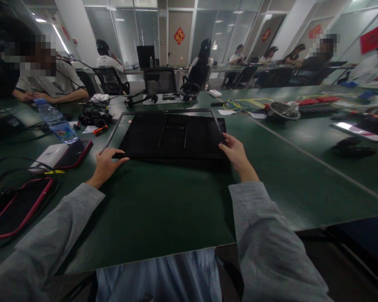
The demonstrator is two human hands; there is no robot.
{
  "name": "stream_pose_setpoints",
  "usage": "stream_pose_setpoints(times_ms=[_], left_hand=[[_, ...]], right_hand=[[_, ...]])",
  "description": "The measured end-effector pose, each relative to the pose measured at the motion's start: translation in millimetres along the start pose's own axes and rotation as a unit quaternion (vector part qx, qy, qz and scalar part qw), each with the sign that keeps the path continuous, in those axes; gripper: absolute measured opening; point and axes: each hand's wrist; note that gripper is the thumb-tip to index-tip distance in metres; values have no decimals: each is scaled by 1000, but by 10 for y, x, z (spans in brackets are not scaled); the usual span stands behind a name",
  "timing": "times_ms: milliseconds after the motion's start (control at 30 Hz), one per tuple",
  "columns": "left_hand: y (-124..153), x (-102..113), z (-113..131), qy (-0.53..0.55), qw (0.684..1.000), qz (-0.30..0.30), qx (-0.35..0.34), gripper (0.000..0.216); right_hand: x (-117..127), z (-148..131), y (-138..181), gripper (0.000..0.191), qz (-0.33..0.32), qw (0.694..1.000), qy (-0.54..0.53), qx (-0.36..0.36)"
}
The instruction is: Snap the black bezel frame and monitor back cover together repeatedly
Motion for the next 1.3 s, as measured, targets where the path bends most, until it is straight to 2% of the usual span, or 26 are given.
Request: stream_pose_setpoints(times_ms=[200,433,800,1067,1300], left_hand=[[-17,-46,-89,18,999,-50,0,36],[-46,-64,-130,34,992,-120,-29,35],[-40,-39,-86,22,992,-120,-36,35],[-12,-23,-31,-25,992,-124,-8,44],[16,-10,53,-76,993,-91,7,41]], right_hand=[[-103,-28,0,61,41,991,123,39],[-128,-43,52,61,51,982,172,56],[-118,24,53,61,41,977,202,57],[-121,41,45,61,32,977,203,58],[-124,48,39,62,36,976,206,57]])
Point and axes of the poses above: each hand's wrist, its own y-axis away from the middle knuckle, its own x-axis out of the back of the hand, z = x × y, and after that the axes turned 11 degrees about -z, right-handed
